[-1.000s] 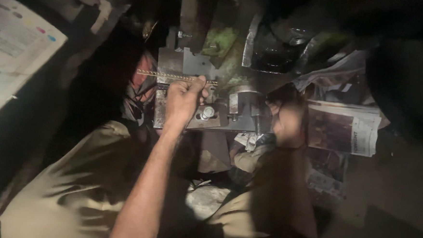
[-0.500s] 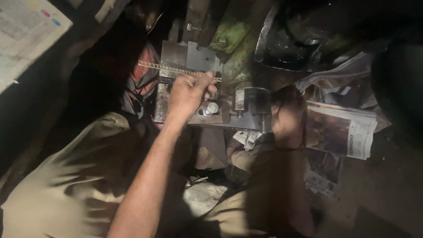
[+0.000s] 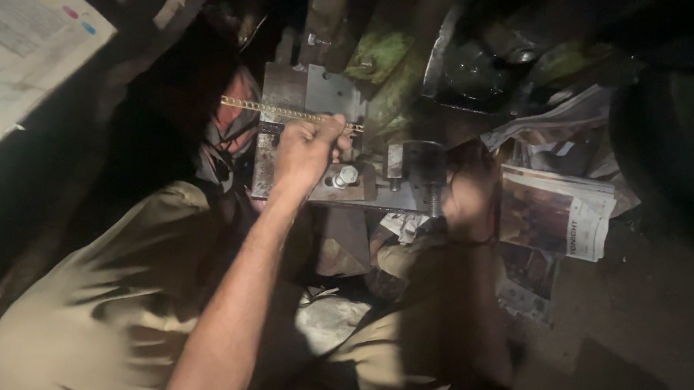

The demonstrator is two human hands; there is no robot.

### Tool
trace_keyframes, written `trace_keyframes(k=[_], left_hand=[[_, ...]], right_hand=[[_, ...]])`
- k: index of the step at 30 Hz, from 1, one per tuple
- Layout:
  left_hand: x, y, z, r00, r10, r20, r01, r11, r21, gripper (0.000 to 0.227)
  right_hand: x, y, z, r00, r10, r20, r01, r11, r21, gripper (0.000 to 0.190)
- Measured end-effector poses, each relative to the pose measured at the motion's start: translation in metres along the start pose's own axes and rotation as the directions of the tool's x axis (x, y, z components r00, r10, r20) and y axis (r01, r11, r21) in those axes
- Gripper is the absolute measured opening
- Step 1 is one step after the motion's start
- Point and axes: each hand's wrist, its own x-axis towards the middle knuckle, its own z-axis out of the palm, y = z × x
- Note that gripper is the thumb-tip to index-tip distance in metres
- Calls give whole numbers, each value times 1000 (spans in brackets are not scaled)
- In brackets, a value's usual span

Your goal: The person feeds a metal strip into a punch press machine and activates the mechanism by hand to stamp individual metal pieces.

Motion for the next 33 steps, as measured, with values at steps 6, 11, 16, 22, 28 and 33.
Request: trace_keyframes(k=[6, 11, 16, 22, 28, 33], left_hand=[[-1, 1, -2, 1000, 7, -4, -7, 999, 31, 33], [0, 0, -1, 1000, -11, -21, 12, 999, 45, 36], [-2, 5, -2, 1000, 8, -23, -8, 999, 37, 36], [-3, 3, -3, 999, -5, -37, 7, 998, 59, 35], [-2, 2, -4, 1000, 14, -22, -12, 998, 69, 36], [-1, 6, -3, 998, 48, 38, -53, 988, 146, 37]], right_hand=[[-1, -7, -2, 982, 179, -56, -165, 966, 197, 18], [1, -9, -7, 986, 136, 92, -145, 985, 89, 16], [-7, -15, -1, 968, -67, 243, 97, 989, -114, 32], [-8, -21, 10, 987, -62, 146, 98, 962, -256, 24], [-14, -27, 32, 998, 3, 64, 13, 968, -250, 29], [-13, -19, 17, 984, -33, 177, 59, 988, -143, 28]])
